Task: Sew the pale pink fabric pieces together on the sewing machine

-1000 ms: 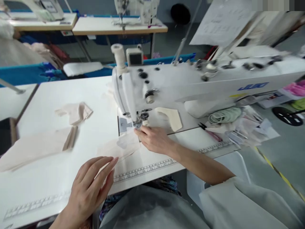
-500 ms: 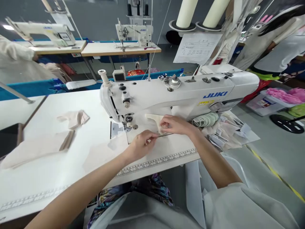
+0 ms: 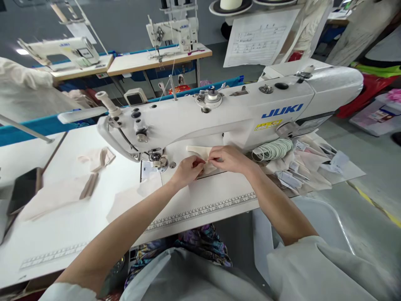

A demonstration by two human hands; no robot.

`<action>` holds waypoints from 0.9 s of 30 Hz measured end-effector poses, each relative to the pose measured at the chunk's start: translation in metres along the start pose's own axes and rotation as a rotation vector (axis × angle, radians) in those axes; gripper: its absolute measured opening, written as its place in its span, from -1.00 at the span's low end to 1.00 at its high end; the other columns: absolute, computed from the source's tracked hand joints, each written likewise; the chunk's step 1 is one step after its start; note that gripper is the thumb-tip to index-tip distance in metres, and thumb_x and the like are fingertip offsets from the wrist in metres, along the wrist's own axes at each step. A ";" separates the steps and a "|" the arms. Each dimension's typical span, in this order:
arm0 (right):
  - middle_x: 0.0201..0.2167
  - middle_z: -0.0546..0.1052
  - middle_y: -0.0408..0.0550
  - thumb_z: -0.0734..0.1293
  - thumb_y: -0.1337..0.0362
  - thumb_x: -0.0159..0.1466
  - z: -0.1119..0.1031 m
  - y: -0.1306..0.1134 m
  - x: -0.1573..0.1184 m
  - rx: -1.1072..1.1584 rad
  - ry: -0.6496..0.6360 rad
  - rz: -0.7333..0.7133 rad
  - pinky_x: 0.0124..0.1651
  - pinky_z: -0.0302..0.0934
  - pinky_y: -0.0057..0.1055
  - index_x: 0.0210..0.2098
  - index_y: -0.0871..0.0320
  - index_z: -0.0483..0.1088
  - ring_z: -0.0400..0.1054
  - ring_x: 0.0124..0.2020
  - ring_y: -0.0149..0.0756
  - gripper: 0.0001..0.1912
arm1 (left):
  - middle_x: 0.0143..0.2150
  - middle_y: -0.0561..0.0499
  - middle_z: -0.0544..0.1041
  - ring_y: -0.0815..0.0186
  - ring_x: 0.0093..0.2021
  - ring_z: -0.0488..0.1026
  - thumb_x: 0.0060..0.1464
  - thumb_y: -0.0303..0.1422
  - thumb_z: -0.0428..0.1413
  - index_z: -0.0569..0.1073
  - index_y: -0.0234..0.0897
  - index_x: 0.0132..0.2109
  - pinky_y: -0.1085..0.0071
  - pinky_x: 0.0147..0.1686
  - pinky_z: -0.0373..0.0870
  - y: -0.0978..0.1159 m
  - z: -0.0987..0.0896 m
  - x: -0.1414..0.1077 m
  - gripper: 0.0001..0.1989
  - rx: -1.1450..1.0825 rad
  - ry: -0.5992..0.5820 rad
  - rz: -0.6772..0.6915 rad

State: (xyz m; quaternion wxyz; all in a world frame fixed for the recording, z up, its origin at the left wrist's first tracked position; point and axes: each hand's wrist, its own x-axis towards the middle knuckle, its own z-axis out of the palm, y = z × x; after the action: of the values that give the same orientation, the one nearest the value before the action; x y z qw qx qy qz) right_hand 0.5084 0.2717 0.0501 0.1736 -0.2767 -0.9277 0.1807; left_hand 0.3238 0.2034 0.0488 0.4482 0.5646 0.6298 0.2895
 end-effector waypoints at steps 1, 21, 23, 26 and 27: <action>-0.32 0.53 -0.09 0.27 0.43 0.28 0.000 0.001 0.000 0.005 0.008 -0.003 -0.27 0.13 -0.44 -0.37 0.17 0.50 0.38 -0.30 -0.31 -0.83 | -0.42 0.00 0.50 0.30 -0.41 0.47 0.11 -0.41 0.03 0.46 -0.31 -0.23 0.48 -0.54 0.33 0.000 0.001 0.000 -0.87 0.013 0.007 0.004; -0.34 0.53 -0.08 0.27 0.42 0.28 0.006 0.006 -0.002 0.100 0.110 0.015 -0.24 0.17 -0.44 -0.38 0.18 0.48 0.40 -0.30 -0.31 -0.83 | -0.52 0.07 0.38 0.41 -0.53 0.24 0.00 -0.15 0.08 0.45 -0.30 -0.42 0.47 -0.50 0.17 0.002 0.008 0.009 -0.72 0.033 0.057 0.015; -0.35 0.53 -0.09 0.27 0.41 0.28 0.007 0.007 -0.002 0.103 0.125 0.013 -0.25 0.18 -0.45 -0.38 0.18 0.47 0.40 -0.31 -0.32 -0.84 | -0.52 0.07 0.39 0.41 -0.54 0.26 0.01 -0.17 0.07 0.46 -0.30 -0.40 0.47 -0.50 0.20 0.002 0.008 0.009 -0.74 0.048 0.054 0.019; -0.37 0.51 -0.10 0.25 0.40 0.27 0.008 0.008 -0.001 0.087 0.179 0.028 -0.28 0.18 -0.46 -0.38 0.17 0.44 0.39 -0.34 -0.33 -0.85 | -0.55 0.08 0.38 0.40 -0.54 0.28 0.03 -0.22 0.05 0.46 -0.30 -0.41 0.47 -0.50 0.21 0.001 0.007 0.009 -0.76 0.110 0.067 0.044; -0.36 0.50 -0.08 0.23 0.40 0.28 0.009 0.008 -0.001 0.074 0.209 0.039 -0.28 0.18 -0.45 -0.37 0.17 0.43 0.38 -0.34 -0.32 -0.85 | -0.56 0.09 0.38 0.40 -0.54 0.28 0.04 -0.24 0.05 0.46 -0.30 -0.42 0.47 -0.50 0.22 0.000 0.007 0.009 -0.77 0.140 0.074 0.059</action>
State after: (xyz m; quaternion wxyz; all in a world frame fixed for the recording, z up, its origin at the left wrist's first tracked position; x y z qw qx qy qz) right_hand 0.5093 0.2752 0.0387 0.2759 -0.3052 -0.8918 0.1884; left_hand 0.3306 0.2110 0.0438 0.3751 0.6018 0.6478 0.2785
